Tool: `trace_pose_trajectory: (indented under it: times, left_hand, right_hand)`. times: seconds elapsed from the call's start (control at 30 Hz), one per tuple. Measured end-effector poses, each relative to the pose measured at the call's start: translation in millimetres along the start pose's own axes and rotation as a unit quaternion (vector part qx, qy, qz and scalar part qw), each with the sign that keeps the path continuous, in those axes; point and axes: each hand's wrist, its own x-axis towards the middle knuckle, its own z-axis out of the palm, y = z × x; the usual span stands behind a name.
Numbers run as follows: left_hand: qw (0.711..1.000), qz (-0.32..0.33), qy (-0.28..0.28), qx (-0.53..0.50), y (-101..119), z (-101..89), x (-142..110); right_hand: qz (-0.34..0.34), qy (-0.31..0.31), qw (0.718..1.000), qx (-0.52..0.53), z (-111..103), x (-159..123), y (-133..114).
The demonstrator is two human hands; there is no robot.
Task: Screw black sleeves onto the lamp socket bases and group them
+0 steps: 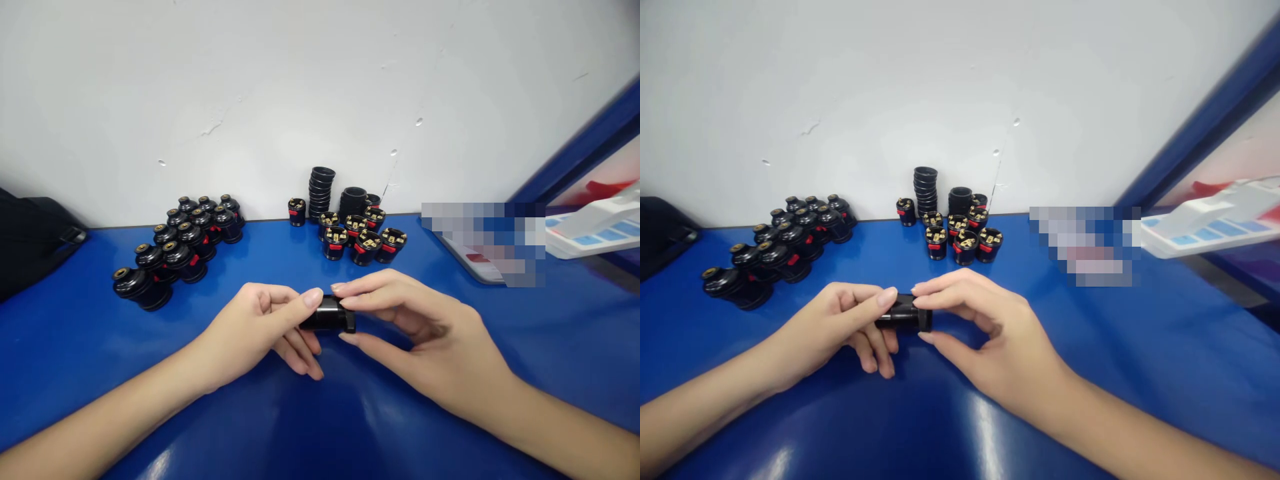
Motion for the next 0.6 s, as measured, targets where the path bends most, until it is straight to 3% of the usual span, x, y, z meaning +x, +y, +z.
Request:
trace_pose_trajectory:
  times: [0.2,0.37,0.5,0.6]
  left_hand:
    - [1.0,0.018,0.003,-0.014,-0.7,0.9,0.9]
    - [1.0,0.026,0.006,-0.003,-4.6,-2.5,2.3]
    - [0.996,0.086,0.017,-0.001,-6.4,-3.5,2.9]
    - [0.99,0.133,0.038,0.016,-6.8,-2.8,2.0]
  right_hand:
    - [0.01,-0.007,1.0,0.029,0.3,1.0,1.9]
    - [0.116,-0.011,0.99,0.086,2.0,2.2,3.7]
    - [0.178,-0.02,0.981,0.07,1.7,1.4,3.3]
    - [0.166,-0.013,0.984,0.057,1.9,0.8,2.1]
